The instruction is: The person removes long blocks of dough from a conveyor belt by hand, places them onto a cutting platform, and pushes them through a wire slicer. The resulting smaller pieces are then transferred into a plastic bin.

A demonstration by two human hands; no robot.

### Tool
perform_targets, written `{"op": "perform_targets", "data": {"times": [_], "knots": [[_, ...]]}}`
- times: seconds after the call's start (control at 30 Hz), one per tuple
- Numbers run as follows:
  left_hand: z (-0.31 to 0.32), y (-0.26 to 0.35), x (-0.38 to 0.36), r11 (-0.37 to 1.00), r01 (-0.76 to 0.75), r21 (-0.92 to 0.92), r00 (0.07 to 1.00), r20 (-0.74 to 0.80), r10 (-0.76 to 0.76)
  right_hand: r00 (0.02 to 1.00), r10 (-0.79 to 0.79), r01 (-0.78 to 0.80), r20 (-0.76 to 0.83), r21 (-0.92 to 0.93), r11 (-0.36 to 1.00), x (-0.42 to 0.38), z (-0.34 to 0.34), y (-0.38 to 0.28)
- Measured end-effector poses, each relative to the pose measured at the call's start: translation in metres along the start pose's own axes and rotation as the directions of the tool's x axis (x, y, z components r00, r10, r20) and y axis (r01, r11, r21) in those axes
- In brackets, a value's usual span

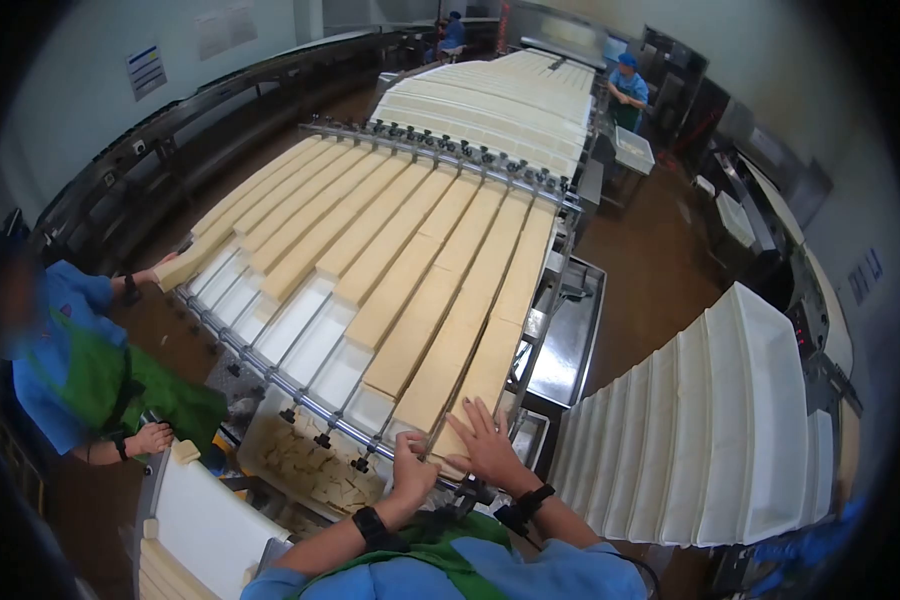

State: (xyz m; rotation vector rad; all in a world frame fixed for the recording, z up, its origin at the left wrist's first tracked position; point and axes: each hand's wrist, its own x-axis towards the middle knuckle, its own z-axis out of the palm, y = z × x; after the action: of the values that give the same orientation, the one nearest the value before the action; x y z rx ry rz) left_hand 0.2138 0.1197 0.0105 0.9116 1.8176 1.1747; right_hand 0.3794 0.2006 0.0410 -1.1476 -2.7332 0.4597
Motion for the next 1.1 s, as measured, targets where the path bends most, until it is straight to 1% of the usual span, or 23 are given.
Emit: {"op": "perform_targets", "data": {"times": [0.03,0.1,0.13,0.2,0.27,0.3,0.4,0.47,0.5,0.57,0.63,0.67,0.7,0.73,0.77,0.8,0.83,0.9,0.93,0.97,1.03,1.07,1.1], "knots": [[-0.01,-0.004,0.002,1.0,-0.003,-0.004,1.0,-0.008,0.003,1.0,0.006,-0.007,-0.007,-0.062,0.998,0.001,0.001,-0.001],[-0.043,-0.015,0.007,0.993,0.063,-0.103,0.973,0.226,-0.038,1.0,-0.006,0.005,-0.013,-0.114,0.993,0.001,0.005,0.001],[-0.069,-0.01,0.005,0.995,0.061,-0.079,0.977,0.209,-0.043,1.0,-0.011,0.008,-0.015,-0.158,0.987,0.002,0.005,0.001],[-0.127,-0.005,0.002,0.981,-0.027,-0.191,0.998,0.057,0.038,1.0,0.008,-0.008,0.002,-0.15,0.989,0.003,-0.001,-0.004],[-0.172,-0.037,-0.001,0.926,-0.05,-0.374,0.982,-0.185,-0.022,1.0,0.004,-0.007,-0.016,-0.164,0.986,0.011,-0.006,-0.01],[-0.194,-0.039,-0.005,0.931,-0.077,-0.356,0.961,-0.276,-0.026,1.0,-0.02,0.019,-0.002,-0.162,0.987,0.02,-0.009,-0.022],[-0.232,-0.083,-0.009,0.891,-0.091,-0.445,0.916,-0.387,-0.1,0.986,-0.116,0.116,-0.124,-0.008,0.993,0.056,-0.015,-0.073],[-0.257,-0.105,-0.028,0.995,-0.049,-0.087,0.827,-0.563,-0.008,0.958,-0.268,0.273,-0.097,0.043,0.961,0.087,-0.002,-0.121],[-0.273,-0.108,-0.044,0.993,-0.11,0.051,0.786,-0.606,0.118,0.922,-0.375,0.383,-0.093,0.096,0.919,0.103,0.007,-0.151],[-0.305,-0.114,-0.088,0.978,-0.158,-0.136,0.743,-0.668,0.027,0.824,-0.565,0.562,-0.037,0.181,0.807,0.13,0.032,-0.216],[-0.334,-0.125,-0.143,1.0,-0.012,0.022,0.546,-0.838,0.025,0.704,-0.71,0.664,0.028,0.33,0.671,0.153,0.063,-0.282],[-0.345,-0.132,-0.172,0.994,0.086,0.072,0.39,-0.92,0.033,0.619,-0.782,0.71,0.069,0.376,0.595,0.16,0.08,-0.321],[-0.35,-0.145,-0.202,0.99,0.134,0.034,0.303,-0.953,-0.008,0.551,-0.83,0.729,0.091,0.43,0.532,0.165,0.097,-0.36],[-0.354,-0.159,-0.228,0.955,0.296,0.007,0.076,-0.997,-0.017,0.489,-0.866,0.739,0.107,0.477,0.476,0.169,0.112,-0.397],[-0.359,-0.174,-0.25,0.896,0.441,-0.052,-0.133,-0.991,0.008,0.44,-0.89,0.738,0.119,0.518,0.434,0.169,0.127,-0.433],[-0.359,-0.194,-0.274,0.857,0.483,-0.182,-0.249,-0.966,-0.065,0.373,-0.925,0.762,0.072,0.545,0.349,0.17,0.149,-0.468],[-0.359,-0.202,-0.292,0.847,0.486,-0.214,-0.287,-0.955,-0.077,0.334,-0.939,0.766,0.083,0.557,0.322,0.169,0.171,-0.502],[-0.357,-0.217,-0.318,0.638,0.589,-0.496,-0.471,-0.852,-0.228,0.223,-0.972,0.764,0.075,0.606,0.222,0.163,0.214,-0.562],[-0.354,-0.227,-0.329,0.616,0.599,-0.511,-0.434,-0.854,-0.287,0.186,-0.981,0.775,0.059,0.605,0.184,0.158,0.236,-0.589],[-0.352,-0.236,-0.335,0.607,0.595,-0.526,-0.447,-0.845,-0.294,0.155,-0.987,0.782,0.042,0.605,0.149,0.152,0.257,-0.616],[-0.356,-0.244,-0.34,0.76,0.48,-0.439,-0.274,-0.898,-0.345,0.149,-0.986,0.794,0.069,0.587,0.161,0.143,0.289,-0.667],[-0.362,-0.238,-0.34,0.758,0.508,-0.408,-0.233,-0.913,-0.335,0.156,-0.984,0.808,0.088,0.561,0.179,0.141,0.303,-0.687],[-0.365,-0.236,-0.338,0.756,0.505,-0.416,-0.238,-0.909,-0.341,0.149,-0.984,0.809,0.093,0.562,0.176,0.142,0.318,-0.704]]}}
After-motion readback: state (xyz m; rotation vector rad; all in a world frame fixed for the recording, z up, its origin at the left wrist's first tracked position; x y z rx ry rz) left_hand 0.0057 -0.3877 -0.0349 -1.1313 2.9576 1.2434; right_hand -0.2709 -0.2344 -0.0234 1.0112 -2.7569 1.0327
